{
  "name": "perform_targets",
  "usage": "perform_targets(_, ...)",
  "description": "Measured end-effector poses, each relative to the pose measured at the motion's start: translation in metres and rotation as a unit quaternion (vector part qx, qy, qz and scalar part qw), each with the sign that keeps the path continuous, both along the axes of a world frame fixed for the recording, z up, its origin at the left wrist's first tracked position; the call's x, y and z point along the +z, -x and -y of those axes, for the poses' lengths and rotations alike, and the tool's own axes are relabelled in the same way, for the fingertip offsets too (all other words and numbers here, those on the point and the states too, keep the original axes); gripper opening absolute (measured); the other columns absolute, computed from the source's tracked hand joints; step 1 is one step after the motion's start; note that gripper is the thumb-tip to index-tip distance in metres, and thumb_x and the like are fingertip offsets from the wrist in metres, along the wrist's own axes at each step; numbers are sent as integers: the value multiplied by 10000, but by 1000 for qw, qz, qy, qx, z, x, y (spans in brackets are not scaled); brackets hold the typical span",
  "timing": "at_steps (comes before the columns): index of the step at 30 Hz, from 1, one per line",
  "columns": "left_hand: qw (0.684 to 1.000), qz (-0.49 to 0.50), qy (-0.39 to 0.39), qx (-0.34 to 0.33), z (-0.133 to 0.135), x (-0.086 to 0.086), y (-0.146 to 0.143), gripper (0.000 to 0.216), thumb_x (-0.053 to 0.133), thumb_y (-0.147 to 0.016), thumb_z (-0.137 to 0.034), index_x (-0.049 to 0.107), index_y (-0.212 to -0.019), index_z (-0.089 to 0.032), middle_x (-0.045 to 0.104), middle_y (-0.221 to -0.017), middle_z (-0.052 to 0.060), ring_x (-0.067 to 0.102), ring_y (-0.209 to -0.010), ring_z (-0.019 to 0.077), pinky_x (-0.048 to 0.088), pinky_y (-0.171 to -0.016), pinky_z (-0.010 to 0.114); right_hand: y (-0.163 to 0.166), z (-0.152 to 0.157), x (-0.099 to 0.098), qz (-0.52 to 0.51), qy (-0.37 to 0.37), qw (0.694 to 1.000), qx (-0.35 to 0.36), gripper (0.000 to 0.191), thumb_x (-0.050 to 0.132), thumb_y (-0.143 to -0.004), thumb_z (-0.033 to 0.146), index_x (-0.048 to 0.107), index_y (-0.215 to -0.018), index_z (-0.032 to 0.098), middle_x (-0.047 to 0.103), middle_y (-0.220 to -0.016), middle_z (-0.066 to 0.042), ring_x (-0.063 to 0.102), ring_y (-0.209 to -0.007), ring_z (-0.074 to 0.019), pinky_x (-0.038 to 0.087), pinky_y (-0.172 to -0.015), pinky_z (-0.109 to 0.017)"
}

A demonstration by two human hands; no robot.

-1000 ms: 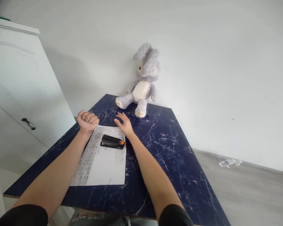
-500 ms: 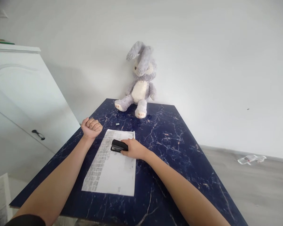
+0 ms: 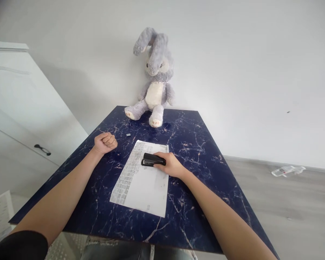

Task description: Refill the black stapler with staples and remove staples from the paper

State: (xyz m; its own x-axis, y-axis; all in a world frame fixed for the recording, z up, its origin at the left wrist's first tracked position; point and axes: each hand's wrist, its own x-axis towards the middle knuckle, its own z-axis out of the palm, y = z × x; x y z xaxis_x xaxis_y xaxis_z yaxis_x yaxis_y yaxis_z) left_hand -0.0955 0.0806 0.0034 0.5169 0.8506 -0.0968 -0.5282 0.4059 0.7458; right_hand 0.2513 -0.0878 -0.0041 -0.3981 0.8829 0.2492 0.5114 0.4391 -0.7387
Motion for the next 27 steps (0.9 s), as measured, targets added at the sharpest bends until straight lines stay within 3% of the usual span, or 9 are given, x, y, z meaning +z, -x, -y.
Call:
perform_targets(8,998,-28,48,-34,0,-6,-5,617,433,-956,-336,33,-502,-212,-37,-455,-69,82,-315,80,113,-402,252,-5,-1,-3,-99,30,995,-8,401,738,-870,489,710,-1163,218,742,-1108,-68,703,-987,-252,556,-879,-375)
perform_targets(14,994,-36,59,-79,-2,-10,-2,635,514,-901,-217,34,-485,-209,3,-444,-67,170,-313,89,169,-417,252,-9,-1,2,-172,-13,978,-113,371,533,-1003,543,736,-994,232,746,-1057,-78,690,-1019,-251,530,-973,-417)
perform_targets(16,996,-37,31,-75,0,-8,-4,620,503,-900,-181,53,-475,-208,33,-431,-62,182,-317,90,187,-419,255,-12,-2,3,-163,-8,981,-105,373,524,-1003,551,727,-1052,242,737,-1109,-76,684,-1025,-244,536,-958,-406)
perform_targets(20,991,-66,-119,-5,14,1,-29,573,531,-938,-207,229,-451,-196,175,-440,-50,250,-375,86,254,-451,245,-14,-4,3,-45,-15,999,-21,512,762,-832,547,677,-1244,254,700,-1235,-85,658,-1083,-267,530,-953,-394)
perform_targets(22,969,-114,-208,61,27,3,-50,533,571,-959,-288,357,-481,-184,264,-471,-42,303,-422,86,287,-481,235,-13,-4,2,5,-26,1000,-11,469,763,-837,497,692,-1222,240,726,-1149,-76,673,-999,-249,532,-903,-372)
perform_targets(24,927,-205,-296,105,40,2,-71,465,565,-979,-385,513,-570,-172,419,-535,-11,413,-497,107,364,-545,239,-12,-4,-1,15,-26,999,-26,356,716,-880,445,716,-1157,221,744,-1011,-54,678,-864,-215,532,-817,-340)
perform_targets(27,797,-363,-477,73,57,-6,-91,313,502,-1009,-394,688,-884,-177,668,-857,59,606,-814,184,484,-823,317,-17,-6,-4,-34,-35,994,-96,328,749,-854,423,725,-1102,210,737,-938,-36,664,-810,-207,524,-765,-331)
